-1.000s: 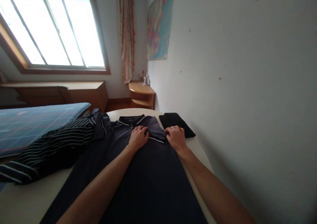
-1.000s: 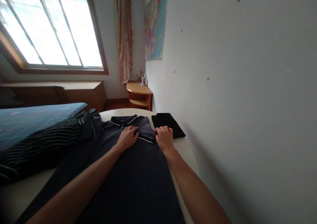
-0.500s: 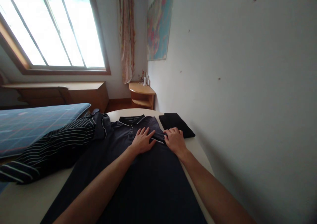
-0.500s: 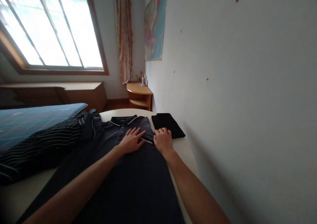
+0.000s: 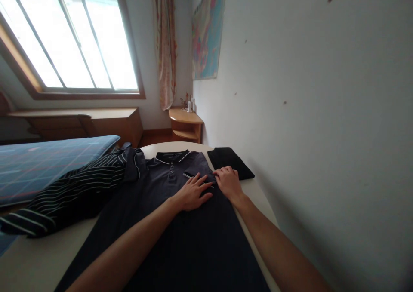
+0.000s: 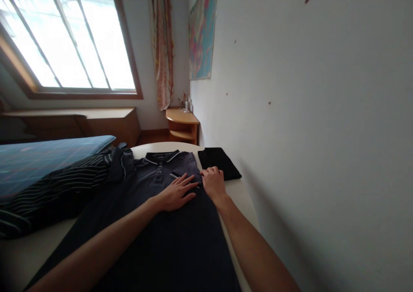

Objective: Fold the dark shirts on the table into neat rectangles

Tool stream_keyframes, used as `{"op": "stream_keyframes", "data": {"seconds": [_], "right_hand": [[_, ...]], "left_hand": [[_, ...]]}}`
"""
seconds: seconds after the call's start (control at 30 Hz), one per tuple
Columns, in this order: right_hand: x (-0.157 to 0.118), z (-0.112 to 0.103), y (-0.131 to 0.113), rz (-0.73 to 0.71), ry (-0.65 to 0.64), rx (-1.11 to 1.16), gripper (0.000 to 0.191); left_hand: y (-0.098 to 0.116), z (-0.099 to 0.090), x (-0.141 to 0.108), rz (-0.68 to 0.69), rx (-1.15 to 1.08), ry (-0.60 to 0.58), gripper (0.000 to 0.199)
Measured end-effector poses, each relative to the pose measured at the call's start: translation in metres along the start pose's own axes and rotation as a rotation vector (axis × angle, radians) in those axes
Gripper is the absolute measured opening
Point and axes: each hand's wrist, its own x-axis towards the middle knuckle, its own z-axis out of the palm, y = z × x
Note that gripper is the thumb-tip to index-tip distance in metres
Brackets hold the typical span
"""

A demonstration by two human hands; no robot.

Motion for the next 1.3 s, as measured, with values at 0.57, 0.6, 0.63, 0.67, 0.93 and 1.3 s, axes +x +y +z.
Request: {"op": "stream_keyframes", "data": {"seconds": [0.57, 0.6, 0.63, 0.67, 0.93, 1.3], "right_hand": [[-0.001, -0.006, 0.000, -0.029, -0.068, 0.011, 0.024], [-0.001, -0.006, 0.000, -0.030, -0.070, 0.010, 0.024], [-0.001, -0.006, -0.001, -0.030, -0.071, 0.009, 0.024], [-0.001, -0.006, -0.001, -0.029, -0.072, 0.009, 0.025], [0.002, -0.003, -0.001, -0.010, -0.101, 0.005, 0.026], [0.001, 0.000, -0.001, -0.008, -0.098, 0.008, 0.025]], "left_hand": [[-0.151, -0.035, 0.051, -0.482, 0.142, 0.162, 0.051], [-0.155, -0.033, 0.053, -0.479, 0.136, 0.140, 0.053], [-0.157, -0.030, 0.054, -0.486, 0.132, 0.125, 0.055], [-0.159, -0.028, 0.056, -0.500, 0.130, 0.117, 0.057], [-0.159, -0.027, 0.063, -0.554, 0.164, 0.172, 0.060], [-0.137, -0.022, 0.060, -0.479, 0.202, 0.136, 0.050]]}}
